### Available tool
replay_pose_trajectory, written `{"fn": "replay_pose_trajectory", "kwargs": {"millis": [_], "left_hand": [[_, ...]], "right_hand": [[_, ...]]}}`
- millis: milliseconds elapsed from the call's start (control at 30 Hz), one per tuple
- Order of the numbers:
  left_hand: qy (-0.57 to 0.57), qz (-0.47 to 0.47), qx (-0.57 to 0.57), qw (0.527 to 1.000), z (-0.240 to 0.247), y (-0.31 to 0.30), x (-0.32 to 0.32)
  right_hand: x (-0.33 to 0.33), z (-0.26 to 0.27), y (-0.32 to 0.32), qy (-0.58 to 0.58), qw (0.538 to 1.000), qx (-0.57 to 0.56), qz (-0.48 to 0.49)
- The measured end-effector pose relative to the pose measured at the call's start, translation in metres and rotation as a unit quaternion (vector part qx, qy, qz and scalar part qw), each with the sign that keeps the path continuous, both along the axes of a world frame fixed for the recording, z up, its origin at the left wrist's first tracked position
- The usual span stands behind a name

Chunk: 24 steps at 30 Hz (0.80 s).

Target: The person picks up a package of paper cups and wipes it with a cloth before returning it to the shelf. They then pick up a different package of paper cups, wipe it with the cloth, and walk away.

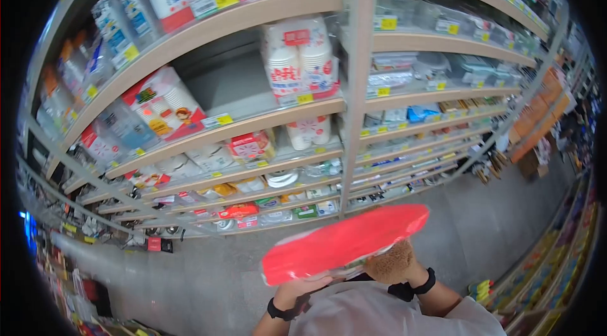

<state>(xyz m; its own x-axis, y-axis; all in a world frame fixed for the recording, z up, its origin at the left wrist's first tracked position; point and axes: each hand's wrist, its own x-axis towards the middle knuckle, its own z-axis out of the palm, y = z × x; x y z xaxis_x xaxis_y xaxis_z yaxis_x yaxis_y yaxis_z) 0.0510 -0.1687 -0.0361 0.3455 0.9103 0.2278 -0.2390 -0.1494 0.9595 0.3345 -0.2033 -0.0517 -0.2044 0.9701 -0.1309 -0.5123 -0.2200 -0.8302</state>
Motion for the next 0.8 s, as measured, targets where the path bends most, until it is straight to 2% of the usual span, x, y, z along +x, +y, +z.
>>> {"fn": "replay_pose_trajectory", "kwargs": {"millis": [33,67,133,167,233,267,300,333,367,400,433,467,500,533,567,600,667,700,800], "left_hand": [[0.010,0.003,0.006,1.000,-0.009,-0.015,-0.018],[0.020,0.005,0.009,1.000,-0.015,-0.031,-0.032],[0.042,0.004,0.005,0.999,-0.018,-0.050,-0.046],[0.052,0.002,-0.002,0.999,-0.020,-0.044,-0.042],[0.067,-0.004,-0.010,0.998,-0.020,-0.050,-0.049],[0.072,-0.007,-0.009,0.997,-0.017,-0.044,-0.048],[0.076,-0.009,-0.005,0.997,-0.013,-0.039,-0.046],[0.081,-0.009,0.005,0.997,-0.011,-0.036,-0.048],[0.080,0.005,0.017,0.997,0.015,-0.032,-0.043],[0.054,0.053,-0.121,0.990,0.058,-0.035,-0.032],[0.023,0.098,-0.256,0.962,0.081,-0.036,-0.024],[0.018,0.109,-0.245,0.963,0.072,-0.033,-0.024],[-0.004,0.075,-0.124,0.989,0.052,-0.029,-0.025],[-0.023,0.040,-0.003,0.999,0.035,-0.028,-0.026],[0.085,0.045,0.031,0.995,0.029,-0.028,-0.025],[0.084,0.058,0.029,0.994,0.023,-0.025,-0.024],[0.118,0.021,-0.062,0.991,0.028,-0.020,-0.025],[0.118,0.029,-0.067,0.990,0.030,-0.019,-0.024],[0.067,0.019,-0.057,0.996,0.031,-0.015,-0.022]], "right_hand": [[0.000,-0.010,0.004,-0.015,0.998,0.054,0.033],[-0.003,0.001,0.009,-0.011,0.997,0.055,0.048],[-0.007,0.024,0.014,-0.210,0.962,0.161,0.072],[-0.013,0.021,0.018,-0.204,0.963,0.154,0.084],[-0.028,0.013,0.031,-0.020,0.996,0.059,0.059],[-0.035,0.016,0.035,-0.020,0.996,0.057,0.069],[-0.042,0.023,0.039,-0.157,0.977,0.142,0.042],[-0.050,0.034,0.047,-0.287,0.929,0.233,0.011],[-0.059,0.060,0.049,-0.394,0.868,0.302,-0.023],[-0.068,0.080,0.052,-0.391,0.864,0.318,-0.016],[-0.078,0.096,0.054,-0.494,0.816,0.297,-0.050],[-0.085,0.105,0.060,-0.590,0.756,0.272,-0.086],[-0.087,0.094,0.064,-0.587,0.753,0.286,-0.083],[-0.085,0.067,0.065,-0.392,0.895,0.190,-0.097],[-0.082,0.043,0.064,-0.174,0.977,0.075,-0.099],[-0.075,0.022,0.065,0.053,0.993,-0.054,-0.092],[-0.071,0.016,0.073,0.091,0.992,-0.055,-0.061],[-0.068,0.014,0.076,0.127,0.989,-0.047,-0.055],[-0.071,0.010,0.078,0.134,0.990,-0.004,-0.050]]}}
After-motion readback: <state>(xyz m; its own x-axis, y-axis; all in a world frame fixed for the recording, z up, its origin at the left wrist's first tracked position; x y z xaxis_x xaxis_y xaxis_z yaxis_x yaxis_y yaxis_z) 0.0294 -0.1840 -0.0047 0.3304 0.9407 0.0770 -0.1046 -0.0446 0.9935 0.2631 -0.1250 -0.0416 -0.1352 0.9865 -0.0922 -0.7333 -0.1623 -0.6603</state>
